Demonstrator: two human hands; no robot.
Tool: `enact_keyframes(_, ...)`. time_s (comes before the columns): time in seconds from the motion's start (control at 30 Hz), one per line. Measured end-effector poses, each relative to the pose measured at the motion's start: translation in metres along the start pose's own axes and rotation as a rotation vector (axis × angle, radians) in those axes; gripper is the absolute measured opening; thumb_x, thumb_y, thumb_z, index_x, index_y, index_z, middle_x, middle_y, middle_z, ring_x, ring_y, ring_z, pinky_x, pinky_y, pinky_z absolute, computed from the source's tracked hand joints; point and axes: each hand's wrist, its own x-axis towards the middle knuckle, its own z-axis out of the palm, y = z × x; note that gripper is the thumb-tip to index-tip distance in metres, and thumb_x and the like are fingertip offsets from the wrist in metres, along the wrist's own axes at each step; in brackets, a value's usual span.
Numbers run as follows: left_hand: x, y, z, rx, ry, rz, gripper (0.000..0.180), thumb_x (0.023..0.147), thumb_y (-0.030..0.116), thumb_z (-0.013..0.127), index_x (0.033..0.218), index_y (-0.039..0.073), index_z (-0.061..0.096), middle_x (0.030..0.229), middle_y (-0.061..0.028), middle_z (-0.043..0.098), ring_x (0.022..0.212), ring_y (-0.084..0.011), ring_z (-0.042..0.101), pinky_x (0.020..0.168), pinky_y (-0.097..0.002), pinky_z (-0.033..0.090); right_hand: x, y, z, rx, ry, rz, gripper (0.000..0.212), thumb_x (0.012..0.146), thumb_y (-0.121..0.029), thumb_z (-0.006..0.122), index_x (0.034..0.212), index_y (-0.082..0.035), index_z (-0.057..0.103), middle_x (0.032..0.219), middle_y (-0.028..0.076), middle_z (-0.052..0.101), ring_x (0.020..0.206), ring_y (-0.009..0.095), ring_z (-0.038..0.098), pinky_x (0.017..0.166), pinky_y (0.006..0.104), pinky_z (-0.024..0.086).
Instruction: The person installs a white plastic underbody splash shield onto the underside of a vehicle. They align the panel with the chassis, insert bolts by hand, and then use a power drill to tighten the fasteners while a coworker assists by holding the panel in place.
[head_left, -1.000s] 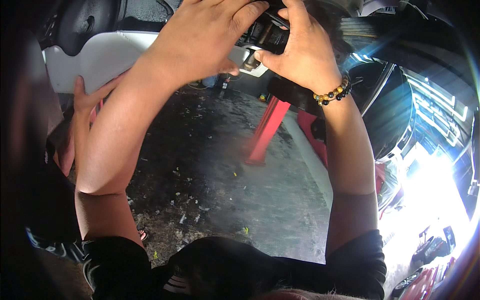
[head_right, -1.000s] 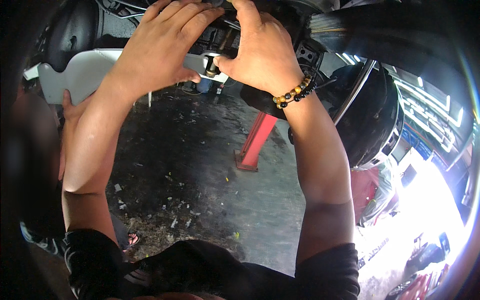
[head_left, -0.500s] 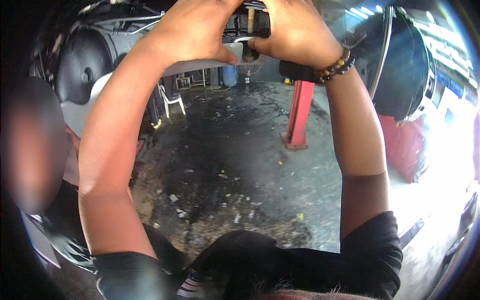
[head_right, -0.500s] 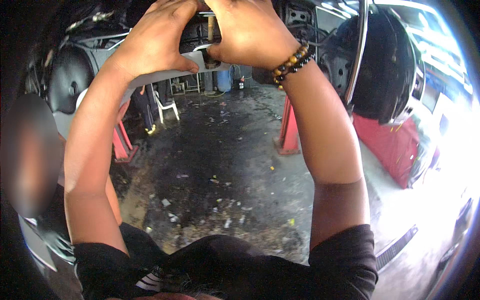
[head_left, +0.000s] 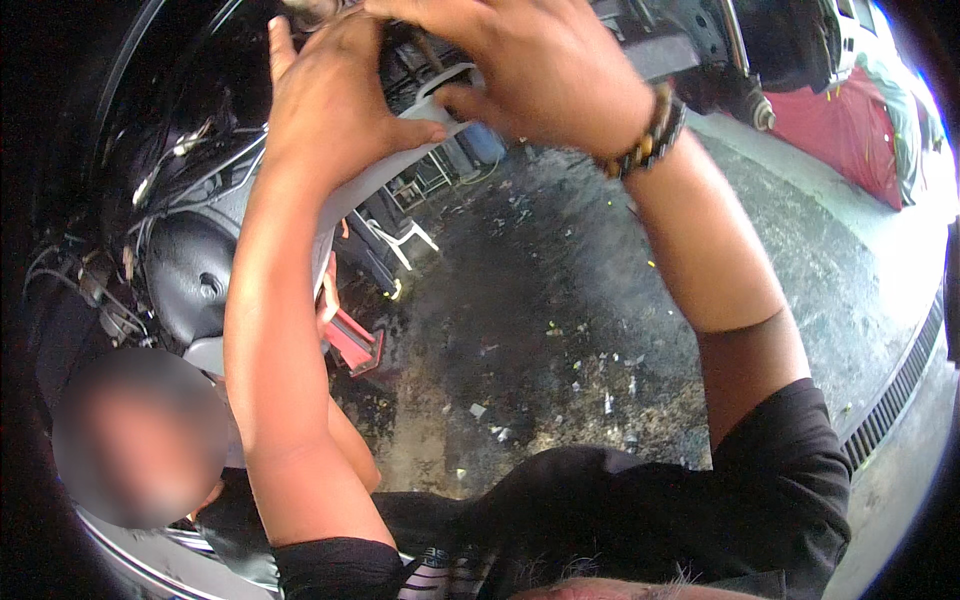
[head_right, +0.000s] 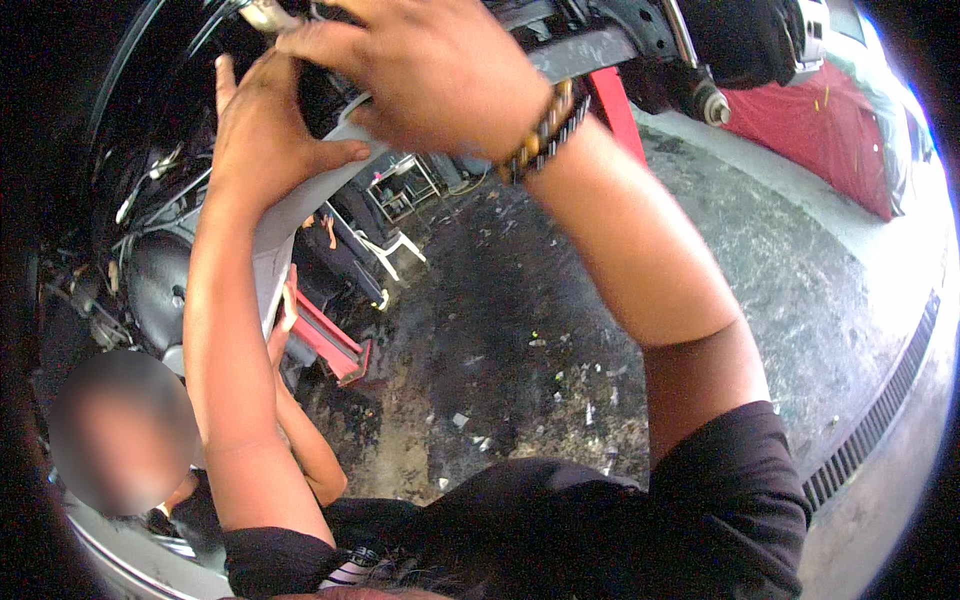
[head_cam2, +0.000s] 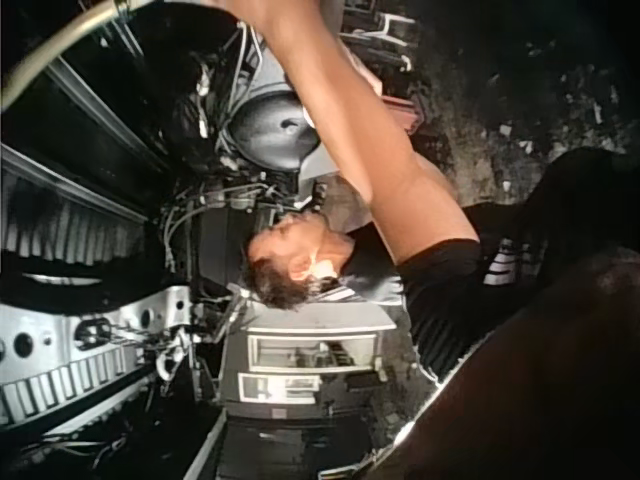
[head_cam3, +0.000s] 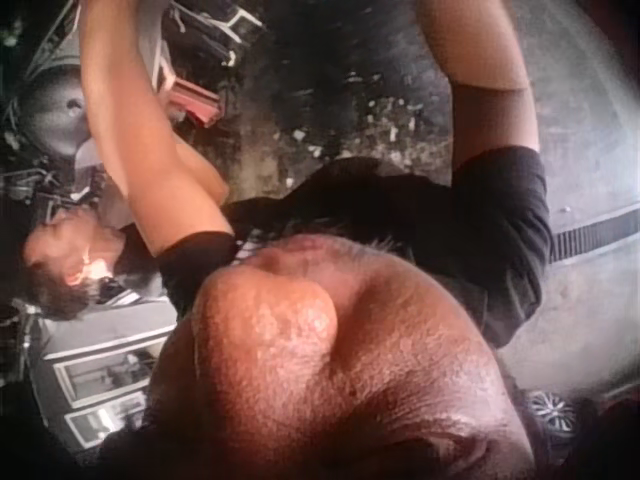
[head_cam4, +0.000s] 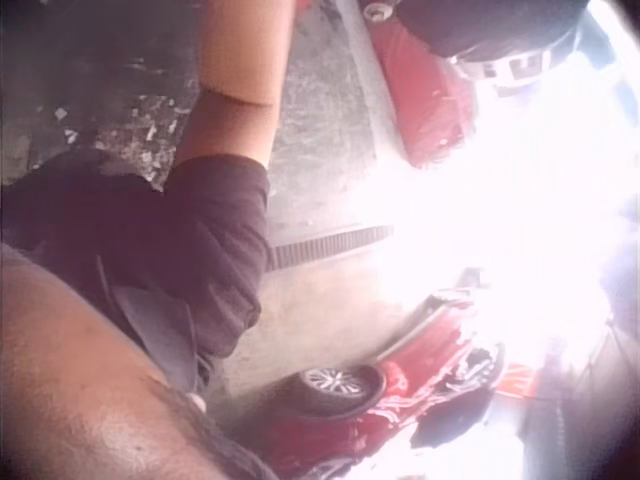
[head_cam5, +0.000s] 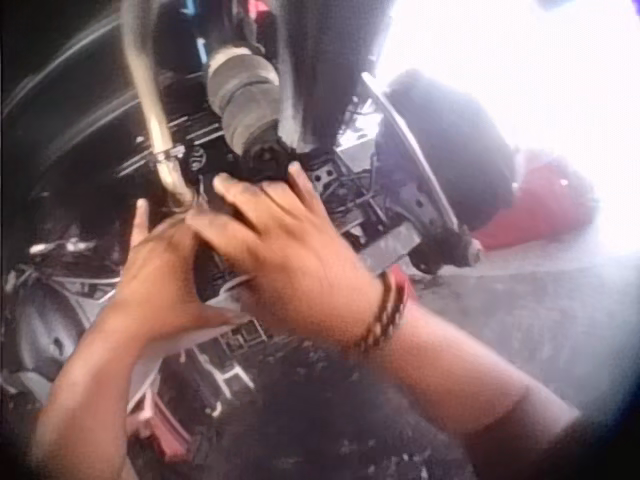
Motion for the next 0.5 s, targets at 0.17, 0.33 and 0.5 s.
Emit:
enact_keyframes(0.17, -0.006, -0.003, 0.001, 0.050, 0.038, 0.013, 0.107, 0.052, 0.040, 0.096, 0.147, 0.014, 0.053, 0.155, -0.0143, 0.051, 0.146, -0.0293, 0.045, 0.123, -0.0664, 0.013, -0.084, -0.061, 0.019, 0.649, 0.099, 0.646, 0.022, 0.099, -0.029, 0.070, 0.099, -0.007, 0.069, 0.083, 0.006, 0.067, 0.073, 0.019, 0.061, 0.069, 0.0317, 0.047)
enact_keyframes(0.33, 0.004, -0.005, 0.007, 0.065, 0.035, 0.062, 0.108, 0.051, 0.043, 0.097, 0.145, 0.012, 0.054, 0.156, -0.0158, 0.049, 0.146, -0.0304, 0.046, 0.123, -0.0676, 0.012, -0.095, -0.081, 0.055, 1.522, 0.107, 1.225, 0.047, 0.111, -0.040, 0.042, 0.101, -0.002, 0.068, 0.080, 0.006, 0.069, 0.064, 0.012, 0.058, 0.058, 0.0297, 0.047)
enact_keyframes(0.5, 0.000, -0.007, 0.007, 0.093, 0.021, 0.047, 0.107, 0.052, 0.041, 0.097, 0.145, 0.011, 0.054, 0.157, -0.0146, 0.048, 0.146, -0.0294, 0.045, 0.122, -0.0687, 0.010, -0.075, -0.081, 0.044, 1.818, 0.131, 1.485, 0.051, 0.111, -0.042, 0.038, 0.110, -0.001, 0.067, 0.084, 0.008, 0.070, 0.065, 0.012, 0.055, 0.064, 0.0287, 0.049)
